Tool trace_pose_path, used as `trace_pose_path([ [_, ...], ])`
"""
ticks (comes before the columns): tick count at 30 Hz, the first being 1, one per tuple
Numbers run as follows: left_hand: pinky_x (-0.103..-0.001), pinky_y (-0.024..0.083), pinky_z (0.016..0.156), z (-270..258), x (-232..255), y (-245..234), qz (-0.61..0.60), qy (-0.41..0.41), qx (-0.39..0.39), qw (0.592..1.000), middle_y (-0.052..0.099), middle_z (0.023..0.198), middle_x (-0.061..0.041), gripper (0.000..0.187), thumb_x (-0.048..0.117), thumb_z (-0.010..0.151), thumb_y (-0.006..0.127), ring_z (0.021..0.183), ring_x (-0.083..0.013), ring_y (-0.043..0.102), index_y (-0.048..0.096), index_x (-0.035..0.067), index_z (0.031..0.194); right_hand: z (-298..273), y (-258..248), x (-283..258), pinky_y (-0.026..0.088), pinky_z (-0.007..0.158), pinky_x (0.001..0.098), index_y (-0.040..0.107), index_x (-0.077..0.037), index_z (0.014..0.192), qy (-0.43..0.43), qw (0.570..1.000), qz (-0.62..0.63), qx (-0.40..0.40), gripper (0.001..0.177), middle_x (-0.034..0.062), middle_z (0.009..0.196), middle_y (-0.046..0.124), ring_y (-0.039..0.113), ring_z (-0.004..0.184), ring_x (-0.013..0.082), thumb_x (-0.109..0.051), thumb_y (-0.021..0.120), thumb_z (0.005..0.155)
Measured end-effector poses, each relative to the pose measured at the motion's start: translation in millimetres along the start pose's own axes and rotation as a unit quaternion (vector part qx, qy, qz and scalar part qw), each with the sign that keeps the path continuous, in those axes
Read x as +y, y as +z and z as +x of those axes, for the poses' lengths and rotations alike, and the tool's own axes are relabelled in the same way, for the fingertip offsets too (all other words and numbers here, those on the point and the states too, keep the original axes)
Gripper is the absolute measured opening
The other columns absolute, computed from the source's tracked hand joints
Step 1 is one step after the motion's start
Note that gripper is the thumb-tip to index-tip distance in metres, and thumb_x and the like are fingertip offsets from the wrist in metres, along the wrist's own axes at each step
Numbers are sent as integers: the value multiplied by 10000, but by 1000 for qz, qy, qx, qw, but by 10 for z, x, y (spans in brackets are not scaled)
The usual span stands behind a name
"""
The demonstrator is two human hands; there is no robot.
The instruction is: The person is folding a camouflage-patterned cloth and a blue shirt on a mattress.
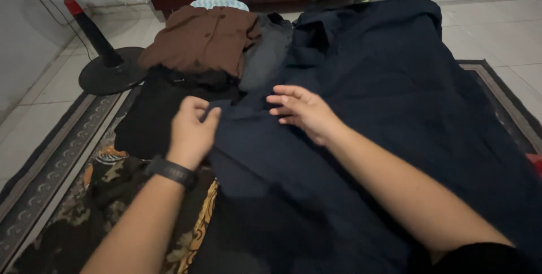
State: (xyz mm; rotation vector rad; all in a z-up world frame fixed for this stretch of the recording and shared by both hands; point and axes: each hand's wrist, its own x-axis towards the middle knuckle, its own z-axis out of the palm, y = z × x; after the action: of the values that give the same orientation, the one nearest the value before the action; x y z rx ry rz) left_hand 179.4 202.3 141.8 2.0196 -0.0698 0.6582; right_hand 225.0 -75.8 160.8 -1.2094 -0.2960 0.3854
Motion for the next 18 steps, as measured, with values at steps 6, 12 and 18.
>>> trace_pose_path([
  [6, -447, 527, 709, -98, 501, -250, 190, 42, -2, 981, 668, 907, -157, 436, 170, 805, 802, 824, -356, 666, 599, 20, 1161, -422, -404, -588, 542, 836, 263, 599, -79, 1368, -45, 959, -279, 0, 395, 64, 1227, 735, 684, 988, 131, -224, 606, 1001],
  [12, -442, 523, 771, -677, 1596, -267, 185, 228, -285, 913, 675, 897, -94, 151, 221, 777, 789, 904, -340, 656, 694, 130, 851, -1960, -276, -1328, 586, 777, 310, 707, -136, 1075, 50, 774, -625, -85, 222, 1, 918, 788, 734, 866, 137, -241, 694, 880],
  [18, -469, 554, 694, -2125, 802, 59, 209, 291, -674, 646, 611, 1018, -135, 222, 308, 1101, 474, 923, -308, 632, 587, 118, 1076, -3127, -622, -1315, 578, 875, 310, 666, -220, 1126, 494, 559, -655, -119, 440, -27, 1019, 719, 724, 1004, 133, -370, 868, 766],
])
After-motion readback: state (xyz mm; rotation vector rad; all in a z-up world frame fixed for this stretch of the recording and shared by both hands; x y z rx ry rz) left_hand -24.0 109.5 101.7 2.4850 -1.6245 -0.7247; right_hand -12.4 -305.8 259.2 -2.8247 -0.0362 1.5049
